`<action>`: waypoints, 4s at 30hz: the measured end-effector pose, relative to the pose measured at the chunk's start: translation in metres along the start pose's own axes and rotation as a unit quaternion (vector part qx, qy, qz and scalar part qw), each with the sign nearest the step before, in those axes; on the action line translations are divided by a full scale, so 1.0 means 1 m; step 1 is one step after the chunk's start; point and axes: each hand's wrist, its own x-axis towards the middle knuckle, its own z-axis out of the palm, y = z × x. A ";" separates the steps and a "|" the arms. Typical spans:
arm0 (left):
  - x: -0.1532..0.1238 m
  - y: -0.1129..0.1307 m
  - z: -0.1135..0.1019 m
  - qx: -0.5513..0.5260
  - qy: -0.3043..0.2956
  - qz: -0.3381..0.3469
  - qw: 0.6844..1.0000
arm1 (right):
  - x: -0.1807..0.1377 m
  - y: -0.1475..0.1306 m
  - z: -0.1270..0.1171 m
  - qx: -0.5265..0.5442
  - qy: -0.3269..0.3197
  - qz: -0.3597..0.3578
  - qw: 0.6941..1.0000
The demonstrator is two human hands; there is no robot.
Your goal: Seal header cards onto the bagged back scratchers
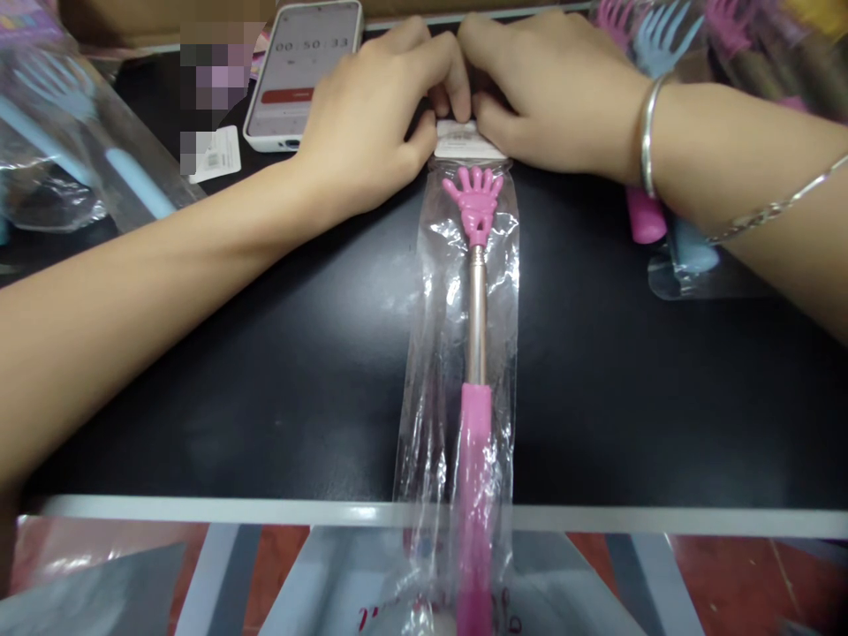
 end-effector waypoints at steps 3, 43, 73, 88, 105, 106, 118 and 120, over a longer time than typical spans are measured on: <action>0.001 -0.001 -0.001 -0.002 -0.014 -0.009 1.000 | 0.000 -0.001 0.000 -0.001 -0.004 0.001 1.000; 0.001 -0.005 0.002 -0.032 0.002 0.011 0.999 | 0.001 0.005 0.006 0.023 0.022 -0.025 0.999; 0.004 -0.007 0.000 -0.026 -0.021 0.009 0.999 | 0.000 0.007 0.003 0.026 -0.005 -0.053 0.998; 0.002 -0.002 -0.001 -0.015 -0.023 0.005 1.000 | 0.001 0.006 0.005 0.019 -0.005 -0.038 0.999; 0.001 -0.003 0.001 0.002 -0.003 -0.004 1.000 | 0.001 0.003 0.005 0.015 0.009 -0.012 1.000; 0.001 -0.003 0.000 0.001 -0.005 -0.004 1.000 | 0.001 0.003 0.005 0.015 0.010 -0.014 1.000; 0.002 -0.003 0.001 0.011 -0.007 0.000 1.000 | 0.002 0.004 0.004 0.025 0.007 -0.013 1.000; 0.002 -0.003 0.002 0.012 -0.006 0.000 1.000 | 0.001 0.004 0.004 0.023 0.008 -0.015 1.000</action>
